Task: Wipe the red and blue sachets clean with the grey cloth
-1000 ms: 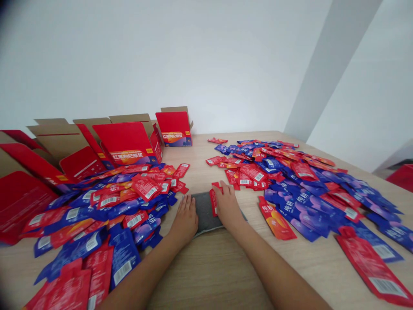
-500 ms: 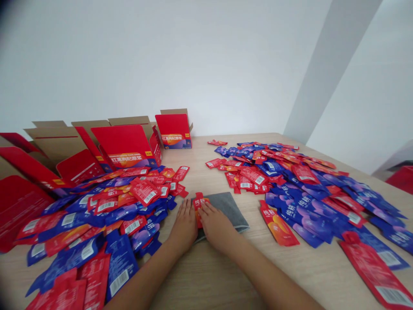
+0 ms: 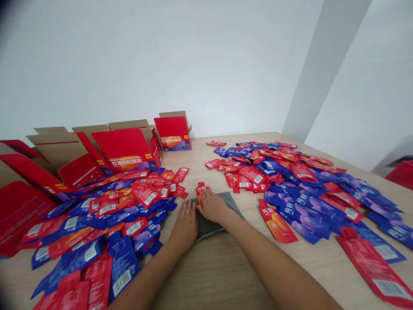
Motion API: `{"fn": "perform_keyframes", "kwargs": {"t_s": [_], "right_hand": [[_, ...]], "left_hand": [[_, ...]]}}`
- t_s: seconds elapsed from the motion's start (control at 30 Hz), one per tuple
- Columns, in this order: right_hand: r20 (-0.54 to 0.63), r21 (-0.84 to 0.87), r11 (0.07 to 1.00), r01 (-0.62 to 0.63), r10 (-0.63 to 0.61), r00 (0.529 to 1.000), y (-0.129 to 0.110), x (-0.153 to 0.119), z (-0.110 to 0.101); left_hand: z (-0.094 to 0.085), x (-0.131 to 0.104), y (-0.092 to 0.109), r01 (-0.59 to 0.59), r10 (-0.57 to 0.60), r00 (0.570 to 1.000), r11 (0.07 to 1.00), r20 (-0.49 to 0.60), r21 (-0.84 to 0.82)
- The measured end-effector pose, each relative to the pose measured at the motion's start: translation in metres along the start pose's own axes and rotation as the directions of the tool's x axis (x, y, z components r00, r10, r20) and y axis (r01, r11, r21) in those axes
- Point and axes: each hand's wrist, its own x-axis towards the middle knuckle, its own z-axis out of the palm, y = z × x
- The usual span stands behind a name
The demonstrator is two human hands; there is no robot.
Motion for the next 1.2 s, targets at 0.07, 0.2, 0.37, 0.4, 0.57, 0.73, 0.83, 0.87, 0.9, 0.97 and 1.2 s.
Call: {"fn": "perform_keyframes", "kwargs": {"t_s": [0.07,0.2,0.37,0.4,0.57,0.73,0.83,0.87,0.9,0.97,1.2], "right_hand": [[-0.002,0.025,0.999,-0.043,0.043,0.999,0.000,-0.002,-0.004],[-0.059,0.065,0.984,-0.164,0.168,0.984,0.006,0.001,-0.011],[-0.142,0.317,0.887,-0.337,0.396,0.907,0.021,-0.005,-0.023],[-0.131,0.366,0.863,-0.349,0.419,0.898,0.023,-0.011,-0.024],[-0.219,0.156,0.953,-0.261,0.291,0.931,0.015,-0.059,-0.011],[-0.043,-0.030,0.998,-0.054,0.053,0.998,0.002,-0.071,0.010],[-0.012,-0.107,0.993,-0.049,0.048,0.999,0.005,-0.049,0.014],[0.003,-0.124,0.991,-0.046,0.046,0.999,0.008,-0.040,0.014],[0.020,-0.136,0.990,-0.048,0.051,0.999,0.011,-0.030,0.014],[0.041,-0.148,0.986,-0.077,0.084,0.996,0.017,-0.012,0.011],[0.027,-0.123,0.972,-0.200,0.205,0.978,0.018,0.020,0.002]], "left_hand": [[-0.005,0.000,0.001,0.002,-0.002,1.000,1.000,0.019,0.002],[-0.015,-0.001,0.003,0.000,0.000,0.999,1.000,0.045,0.007],[-0.022,-0.002,0.004,0.003,-0.004,0.996,1.000,0.088,0.007],[-0.022,-0.002,0.004,0.002,-0.002,0.996,1.000,0.093,0.007],[-0.018,-0.001,0.004,0.017,-0.017,0.996,1.000,0.086,-0.005],[-0.016,-0.002,0.002,0.003,0.001,0.996,0.999,0.089,-0.043],[-0.019,-0.002,0.002,-0.007,0.014,0.994,0.998,0.105,-0.066],[-0.021,-0.002,0.003,-0.002,0.010,0.994,0.998,0.112,-0.069],[-0.022,-0.002,0.003,0.005,0.003,0.993,0.998,0.117,-0.069],[-0.024,-0.002,0.004,0.016,-0.008,0.993,0.998,0.121,-0.067],[-0.021,-0.002,0.004,0.015,-0.008,0.994,0.998,0.106,-0.064]]}}
